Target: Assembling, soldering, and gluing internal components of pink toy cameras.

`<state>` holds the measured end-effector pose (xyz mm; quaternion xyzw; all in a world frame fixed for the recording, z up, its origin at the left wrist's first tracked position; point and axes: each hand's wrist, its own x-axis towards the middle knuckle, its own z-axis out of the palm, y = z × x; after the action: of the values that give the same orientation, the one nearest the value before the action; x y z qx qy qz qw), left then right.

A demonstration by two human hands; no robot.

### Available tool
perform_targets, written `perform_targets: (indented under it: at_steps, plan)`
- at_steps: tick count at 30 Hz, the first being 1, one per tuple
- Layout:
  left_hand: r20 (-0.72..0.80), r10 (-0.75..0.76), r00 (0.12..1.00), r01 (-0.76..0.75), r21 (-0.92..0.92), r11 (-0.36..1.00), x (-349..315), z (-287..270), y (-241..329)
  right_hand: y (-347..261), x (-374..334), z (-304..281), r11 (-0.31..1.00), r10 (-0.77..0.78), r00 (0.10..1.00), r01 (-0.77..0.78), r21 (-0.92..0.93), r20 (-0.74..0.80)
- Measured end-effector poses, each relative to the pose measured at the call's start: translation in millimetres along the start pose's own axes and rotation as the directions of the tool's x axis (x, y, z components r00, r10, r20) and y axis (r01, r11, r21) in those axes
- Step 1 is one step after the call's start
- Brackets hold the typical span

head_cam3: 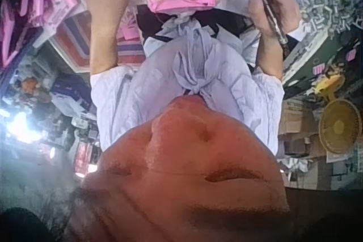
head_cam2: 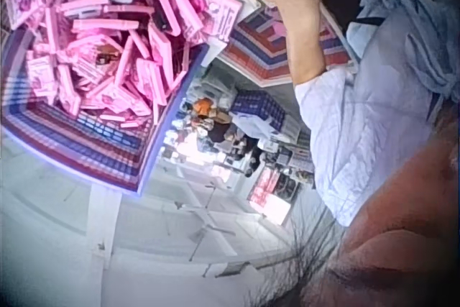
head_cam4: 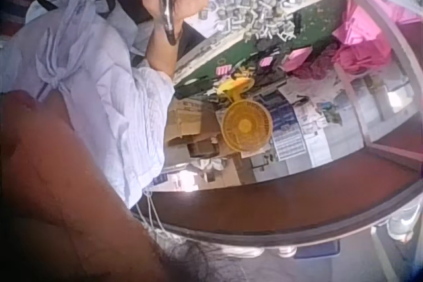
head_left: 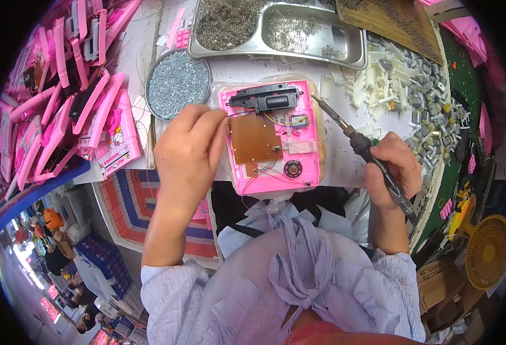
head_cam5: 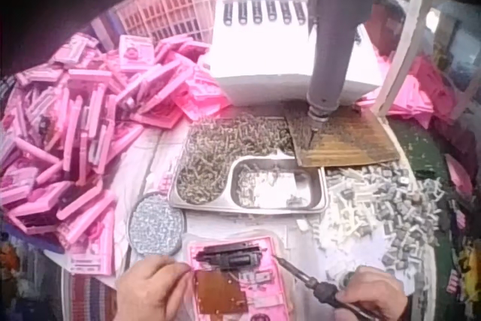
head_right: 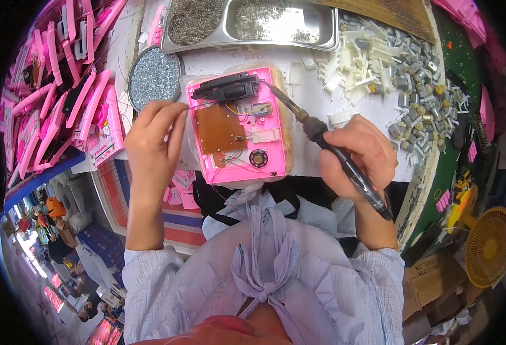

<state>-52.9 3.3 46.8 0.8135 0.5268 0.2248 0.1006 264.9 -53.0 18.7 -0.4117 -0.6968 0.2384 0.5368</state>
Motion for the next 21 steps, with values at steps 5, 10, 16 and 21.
perform_targets:
  at_steps: [5, 10, 16, 21]
  plan:
    - [-0.007, -0.230, 0.973, 0.175, -0.625, 0.761, 8, 36, 30, -24, 14, 38, 0.886, 0.398, 0.917, -0.386, 0.258, 0.005]
    - [0.269, -0.387, 0.882, 0.384, -0.886, 0.261, 2, 47, 28, -24, 49, 67, 0.873, 0.407, 0.896, -0.439, 0.213, 0.178]
    - [0.344, -0.333, 0.878, 0.416, -0.892, 0.177, 1, 44, 17, -9, 64, 98, 0.900, 0.324, 0.938, -0.346, 0.266, 0.123]
    - [0.222, -0.311, 0.924, 0.327, -0.880, 0.343, 0, 49, 14, -8, 67, 107, 0.924, 0.295, 0.951, -0.309, 0.223, 0.096]
